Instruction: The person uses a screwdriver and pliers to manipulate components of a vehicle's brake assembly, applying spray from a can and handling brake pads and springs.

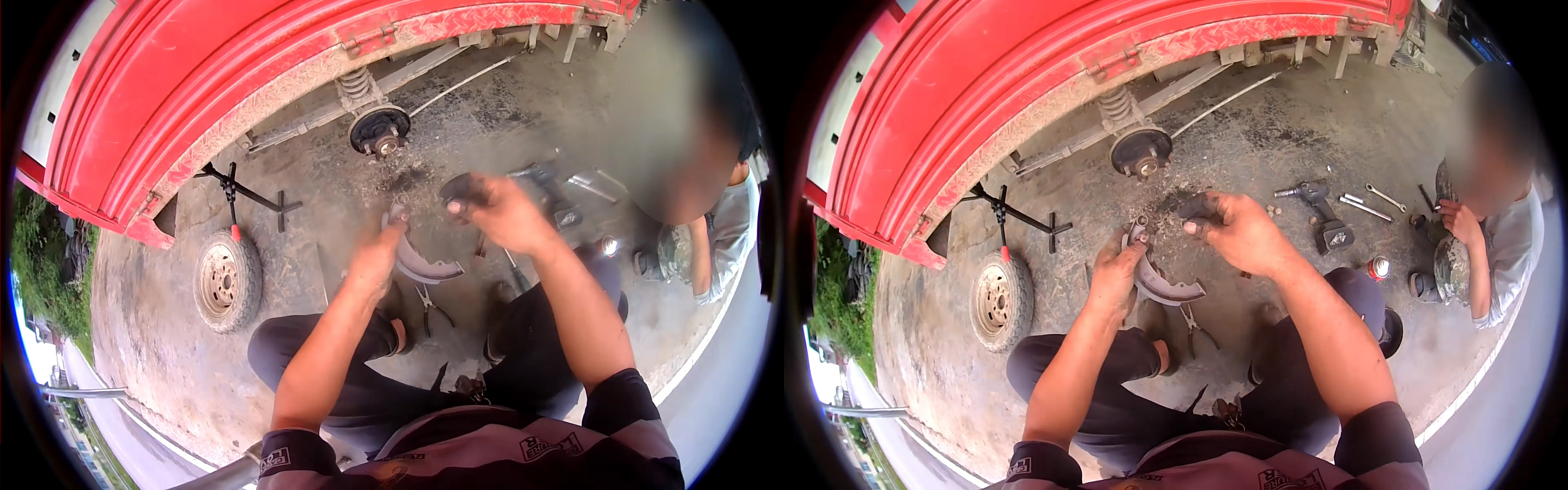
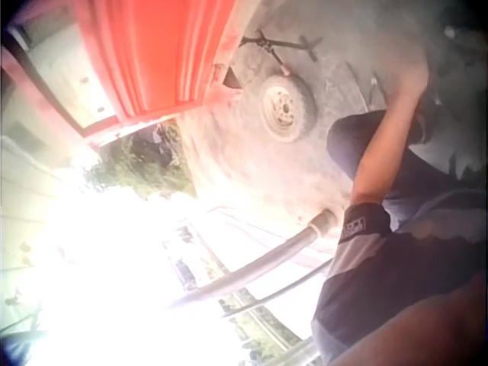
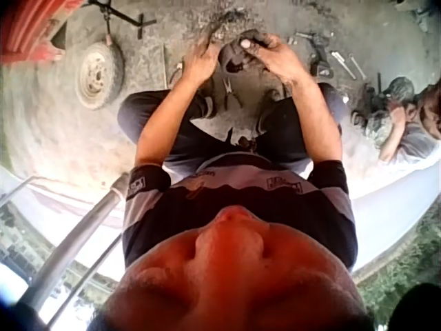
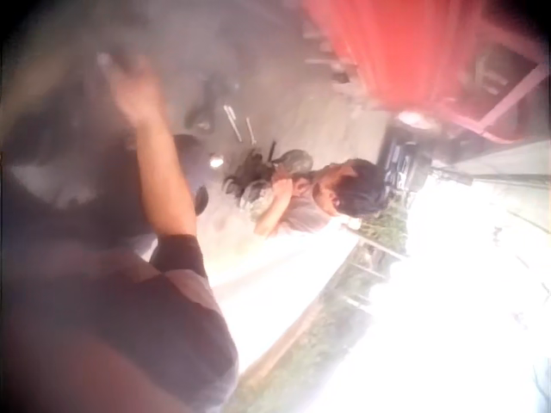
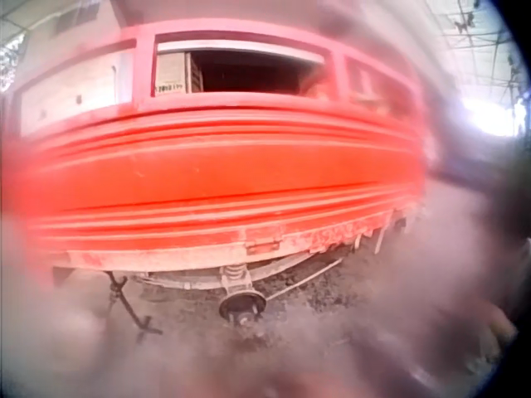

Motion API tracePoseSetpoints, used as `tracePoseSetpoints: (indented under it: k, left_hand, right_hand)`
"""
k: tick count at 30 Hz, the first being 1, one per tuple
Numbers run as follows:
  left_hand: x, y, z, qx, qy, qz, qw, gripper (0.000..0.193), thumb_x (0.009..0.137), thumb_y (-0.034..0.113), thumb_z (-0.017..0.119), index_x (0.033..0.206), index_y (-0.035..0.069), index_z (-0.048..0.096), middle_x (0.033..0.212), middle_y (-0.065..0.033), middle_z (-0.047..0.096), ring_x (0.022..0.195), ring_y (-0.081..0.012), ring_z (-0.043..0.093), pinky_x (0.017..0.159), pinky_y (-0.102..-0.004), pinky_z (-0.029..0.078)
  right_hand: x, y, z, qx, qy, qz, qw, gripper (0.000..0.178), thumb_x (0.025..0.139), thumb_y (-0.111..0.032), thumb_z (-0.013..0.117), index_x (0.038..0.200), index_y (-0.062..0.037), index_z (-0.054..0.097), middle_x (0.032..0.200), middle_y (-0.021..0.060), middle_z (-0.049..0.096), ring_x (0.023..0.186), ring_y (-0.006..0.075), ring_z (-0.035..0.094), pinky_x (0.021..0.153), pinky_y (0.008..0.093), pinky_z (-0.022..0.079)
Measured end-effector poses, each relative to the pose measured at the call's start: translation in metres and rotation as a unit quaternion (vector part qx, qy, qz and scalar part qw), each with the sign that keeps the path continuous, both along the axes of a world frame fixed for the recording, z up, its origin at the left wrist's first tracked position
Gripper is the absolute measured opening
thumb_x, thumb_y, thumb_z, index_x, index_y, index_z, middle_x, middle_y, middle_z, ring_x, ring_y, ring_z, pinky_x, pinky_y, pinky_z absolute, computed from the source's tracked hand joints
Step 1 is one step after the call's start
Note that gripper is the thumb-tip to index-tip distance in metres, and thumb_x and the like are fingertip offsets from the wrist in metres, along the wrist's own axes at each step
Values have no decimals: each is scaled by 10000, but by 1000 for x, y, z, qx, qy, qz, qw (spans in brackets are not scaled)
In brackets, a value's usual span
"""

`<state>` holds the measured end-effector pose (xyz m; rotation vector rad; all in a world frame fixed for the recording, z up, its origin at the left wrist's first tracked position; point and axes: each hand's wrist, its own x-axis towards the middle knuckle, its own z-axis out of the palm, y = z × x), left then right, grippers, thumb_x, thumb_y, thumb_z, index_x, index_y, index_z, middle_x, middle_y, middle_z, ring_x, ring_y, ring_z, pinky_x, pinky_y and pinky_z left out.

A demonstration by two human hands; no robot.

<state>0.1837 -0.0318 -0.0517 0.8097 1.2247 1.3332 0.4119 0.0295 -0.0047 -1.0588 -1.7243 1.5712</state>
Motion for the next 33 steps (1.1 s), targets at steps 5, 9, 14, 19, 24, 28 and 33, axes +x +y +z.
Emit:
tracePoseSetpoints:
  k: [5,9,14,19,24,28,33]
  left_hand:
    - [-12,-9,34,-17,-43,85,995,371,999,143,653,1325,-2,548,1005,-55,645,835,-152,621,742,-321,525]
    - [-23,-12,29,-68,-84,82,991,303,1006,197,616,1263,42,577,1030,-111,664,815,-192,621,728,-357,524]
    - [-35,-12,0,-3,171,123,978,439,1053,313,557,1368,6,552,1187,-193,654,1036,-288,642,913,-434,514]
    - [-21,-32,35,83,255,-164,949,625,1032,419,570,1494,19,437,1358,-282,600,1316,-416,569,1086,-464,454]
    - [-9,-28,21,60,335,-62,938,613,891,185,745,1423,34,481,1199,-275,675,1189,-454,634,964,-467,528]
    - [-33,-23,-7,6,169,-2,986,436,955,124,712,1336,-3,544,1121,-168,709,1055,-290,694,887,-394,540]
    - [-32,-21,20,-33,-90,96,991,402,992,116,696,1329,-25,530,1185,-113,656,1047,-215,660,891,-366,545]
  right_hand:
    - [5,-12,15,-105,96,112,984,212,1005,-113,694,1176,12,699,1115,31,717,1012,97,652,921,287,533]
    - [-3,-18,14,-83,76,209,971,225,990,-96,711,1187,10,690,1168,54,700,1067,123,649,989,314,519]
    - [-32,-25,19,-125,97,182,971,232,1007,-132,696,1194,5,681,1073,54,718,951,152,675,892,325,567]
    - [-51,-19,17,-172,53,66,981,298,1056,-269,640,1212,-16,654,970,41,720,796,141,694,772,300,601]
    - [-60,-13,2,-128,52,49,989,355,1061,-290,636,1263,2,624,1004,73,701,848,144,683,729,291,594]
    - [-61,-10,18,-18,-45,92,995,367,1051,-278,650,1275,11,619,1110,79,704,922,139,659,762,303,566]
    - [-53,-6,24,132,-30,197,971,330,966,-244,747,1213,-31,691,1394,171,591,1270,315,587,1073,409,461]
